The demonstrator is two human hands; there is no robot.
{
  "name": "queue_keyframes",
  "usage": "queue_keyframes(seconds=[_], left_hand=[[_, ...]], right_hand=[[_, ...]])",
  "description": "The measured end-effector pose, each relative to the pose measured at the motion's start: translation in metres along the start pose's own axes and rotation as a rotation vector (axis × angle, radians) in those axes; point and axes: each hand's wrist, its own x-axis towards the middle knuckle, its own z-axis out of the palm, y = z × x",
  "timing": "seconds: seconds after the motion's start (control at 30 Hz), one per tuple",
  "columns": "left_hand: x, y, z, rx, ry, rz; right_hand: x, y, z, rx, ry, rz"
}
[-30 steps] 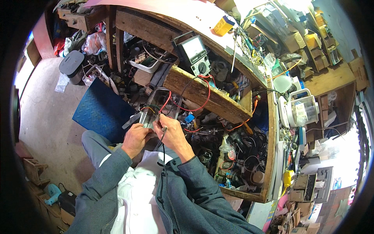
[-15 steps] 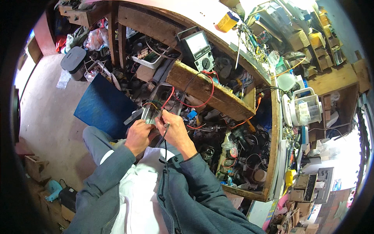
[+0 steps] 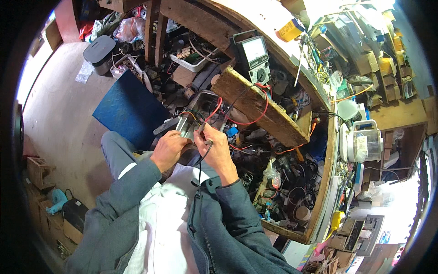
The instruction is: The person sits in a cluttered workshop and works on a small electronic device. They connect a battery to the device, use a screwdriver to adjust components, and then use a multimeter to test the circuit.
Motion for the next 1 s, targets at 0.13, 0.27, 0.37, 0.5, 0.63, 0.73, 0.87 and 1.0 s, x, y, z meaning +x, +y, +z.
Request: queue_keyframes(seconds=[0.13,0.27,0.37,0.5,0.63,0.73,0.87,1.0], left_hand=[[-0.003,-0.001,0.002,-0.041,0.029,-0.005],[-0.003,-0.001,0.003,-0.061,0.022,-0.045],[-0.004,-0.002,0.003,-0.087,0.040,-0.044],[-0.004,-0.001,0.002,-0.083,0.004,-0.052],[-0.003,0.001,-0.001,-0.097,-0.018,-0.062],[-0.005,0.000,0.001,-0.115,-0.004,-0.064],[-0.005,-0.002,0.001,-0.154,-0.003,-0.055],[-0.003,0.002,-0.002,-0.172,0.008,-0.064]], right_hand=[[0.001,-0.003,0.000,0.021,-0.009,-0.004],[0.001,-0.003,-0.001,0.015,-0.015,0.037],[-0.001,-0.011,-0.005,0.055,-0.017,0.105],[-0.001,-0.006,-0.008,0.136,0.111,0.162],[0.004,-0.016,-0.021,0.274,0.124,0.190],[0.004,-0.014,-0.040,0.401,0.107,0.252],[0.010,-0.028,-0.088,0.482,0.096,0.274],[0.022,-0.049,-0.148,0.316,0.115,0.187]])
